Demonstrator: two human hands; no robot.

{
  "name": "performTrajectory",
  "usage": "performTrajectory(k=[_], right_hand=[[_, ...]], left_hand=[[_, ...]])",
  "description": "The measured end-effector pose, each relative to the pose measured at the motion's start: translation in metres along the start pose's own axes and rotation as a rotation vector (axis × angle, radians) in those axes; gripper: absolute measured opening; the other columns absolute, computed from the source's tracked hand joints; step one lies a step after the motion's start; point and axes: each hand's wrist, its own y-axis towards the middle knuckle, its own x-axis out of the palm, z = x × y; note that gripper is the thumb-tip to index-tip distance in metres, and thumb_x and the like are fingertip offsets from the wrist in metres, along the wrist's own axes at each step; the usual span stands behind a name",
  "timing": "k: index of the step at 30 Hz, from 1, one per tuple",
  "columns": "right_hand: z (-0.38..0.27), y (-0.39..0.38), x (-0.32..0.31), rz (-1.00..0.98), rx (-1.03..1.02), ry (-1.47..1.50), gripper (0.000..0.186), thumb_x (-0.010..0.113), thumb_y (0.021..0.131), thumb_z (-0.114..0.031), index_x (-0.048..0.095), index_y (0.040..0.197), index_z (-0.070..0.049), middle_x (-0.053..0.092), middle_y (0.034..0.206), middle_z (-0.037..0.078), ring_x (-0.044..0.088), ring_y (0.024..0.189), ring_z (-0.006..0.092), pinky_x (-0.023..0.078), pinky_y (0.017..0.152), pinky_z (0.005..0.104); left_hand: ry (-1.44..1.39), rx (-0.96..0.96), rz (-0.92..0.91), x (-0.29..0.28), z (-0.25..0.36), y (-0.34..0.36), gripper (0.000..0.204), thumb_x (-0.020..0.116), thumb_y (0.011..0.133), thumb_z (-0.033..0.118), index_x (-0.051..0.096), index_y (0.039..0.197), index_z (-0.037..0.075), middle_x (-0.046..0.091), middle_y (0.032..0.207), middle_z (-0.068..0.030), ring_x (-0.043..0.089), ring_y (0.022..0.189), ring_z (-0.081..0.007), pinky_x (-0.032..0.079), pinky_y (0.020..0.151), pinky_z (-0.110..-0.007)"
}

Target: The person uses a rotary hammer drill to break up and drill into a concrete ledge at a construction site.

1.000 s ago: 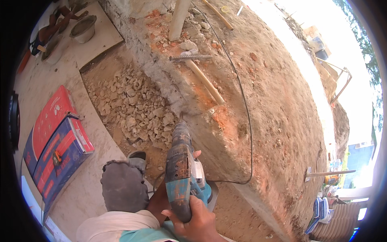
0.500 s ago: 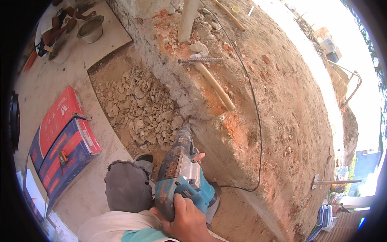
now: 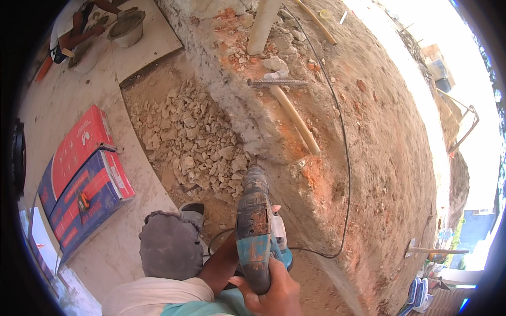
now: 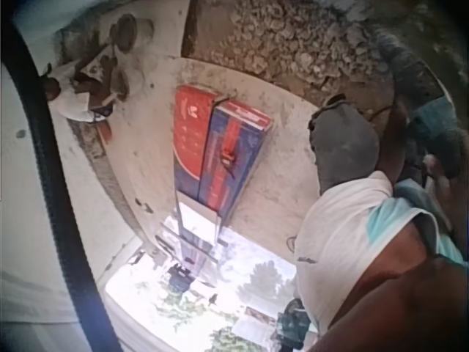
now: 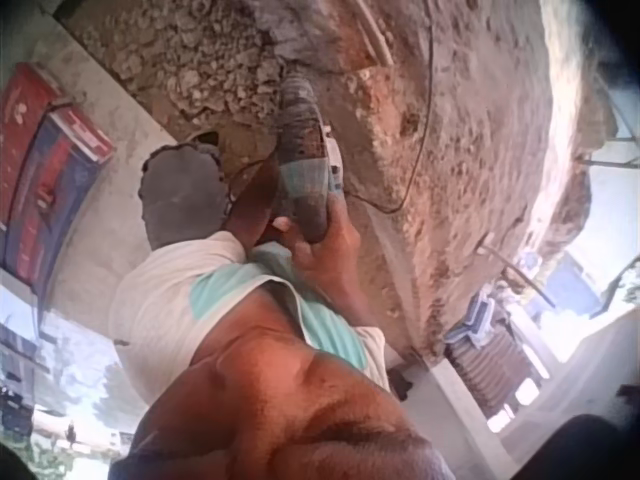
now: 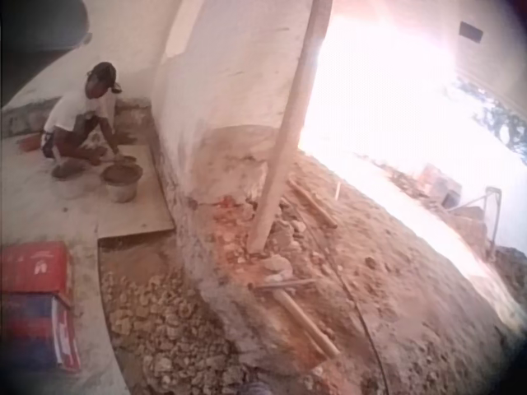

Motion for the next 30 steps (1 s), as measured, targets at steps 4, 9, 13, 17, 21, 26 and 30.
performTrajectory(k=[4, 9, 13, 17, 21, 26, 30], right_hand=[[0.013, 0.006, -0.008, 0.109, -0.043, 0.040, 0.046, 0.079, 0.079, -0.030, 0.051, 0.106, -0.005, 0.065, 0.083, 0.017, 0.067, 0.076, 0.0334, 0.051, 0.064, 0.0377], [0.027, -0.002, 0.003, 0.141, -0.215, 0.008, 0.052, 0.078, 0.080, -0.037, 0.053, 0.111, -0.003, 0.065, 0.082, 0.013, 0.065, 0.070, 0.0227, 0.050, 0.061, 0.0324], [0.045, 0.012, -0.014, 0.171, 0.006, 0.171, 0.048, 0.077, 0.080, -0.036, 0.051, 0.096, 0.000, 0.060, 0.073, 0.003, 0.054, 0.063, 0.0089, 0.043, 0.056, 0.0234], [0.063, 0.012, -0.014, 0.217, -0.071, 0.213, 0.047, 0.077, 0.080, -0.036, 0.052, 0.096, 0.001, 0.058, 0.071, 0.004, 0.053, 0.060, 0.0098, 0.043, 0.056, 0.0230], [0.065, 0.019, -0.017, 0.261, -0.036, 0.335, 0.046, 0.077, 0.081, -0.037, 0.053, 0.094, 0.000, 0.059, 0.071, 0.003, 0.055, 0.061, 0.0100, 0.045, 0.057, 0.0234], [0.067, 0.025, -0.025, 0.282, -0.006, 0.421, 0.051, 0.075, 0.082, -0.040, 0.053, 0.102, 0.002, 0.059, 0.074, 0.004, 0.057, 0.061, 0.0095, 0.045, 0.056, 0.0217], [0.083, 0.020, -0.025, 0.293, -0.001, 0.422, 0.054, 0.074, 0.082, -0.041, 0.052, 0.104, 0.003, 0.060, 0.076, 0.005, 0.057, 0.061, 0.0104, 0.046, 0.056, 0.0222]], left_hand=[[0.016, 0.002, 0.100, -0.098, -0.048, 0.078, 0.042, 0.057, 0.092, 0.030, 0.055, 0.125, 0.004, 0.066, 0.099, -0.0111, 0.066, 0.084, -0.0210, 0.056, 0.074, -0.037], [-0.038, 0.099, 0.226, -0.215, -0.079, 0.139, 0.040, 0.072, 0.080, 0.018, 0.060, 0.114, 0.002, 0.067, 0.099, -0.0097, 0.066, 0.080, -0.0211, 0.053, 0.067, -0.037], [0.132, 0.089, 0.323, -0.082, -0.042, 0.083, 0.040, 0.078, 0.073, 0.011, 0.063, 0.109, 0.003, 0.068, 0.097, -0.0076, 0.064, 0.080, -0.0190, 0.051, 0.067, -0.035], [0.319, 0.308, 0.339, -0.040, -0.017, 0.063, 0.032, 0.077, 0.073, 0.012, 0.065, 0.101, 0.002, 0.068, 0.092, -0.0079, 0.064, 0.078, -0.0194, 0.050, 0.066, -0.035], [0.563, 0.364, 0.426, -0.052, -0.021, 0.071, 0.020, 0.071, 0.077, 0.010, 0.065, 0.093, 0.000, 0.068, 0.083, -0.0102, 0.064, 0.073, -0.0209, 0.049, 0.065, -0.037], [0.780, 0.410, 0.493, -0.057, -0.032, 0.087, 0.014, 0.065, 0.079, 0.012, 0.065, 0.088, 0.000, 0.068, 0.078, -0.0149, 0.066, 0.073, -0.0278, 0.050, 0.066, -0.040], [0.811, 0.492, 0.462, -0.069, -0.039, 0.094, 0.016, 0.064, 0.079, 0.015, 0.065, 0.086, 0.001, 0.069, 0.082, -0.0171, 0.067, 0.077, -0.0333, 0.051, 0.068, -0.042]])
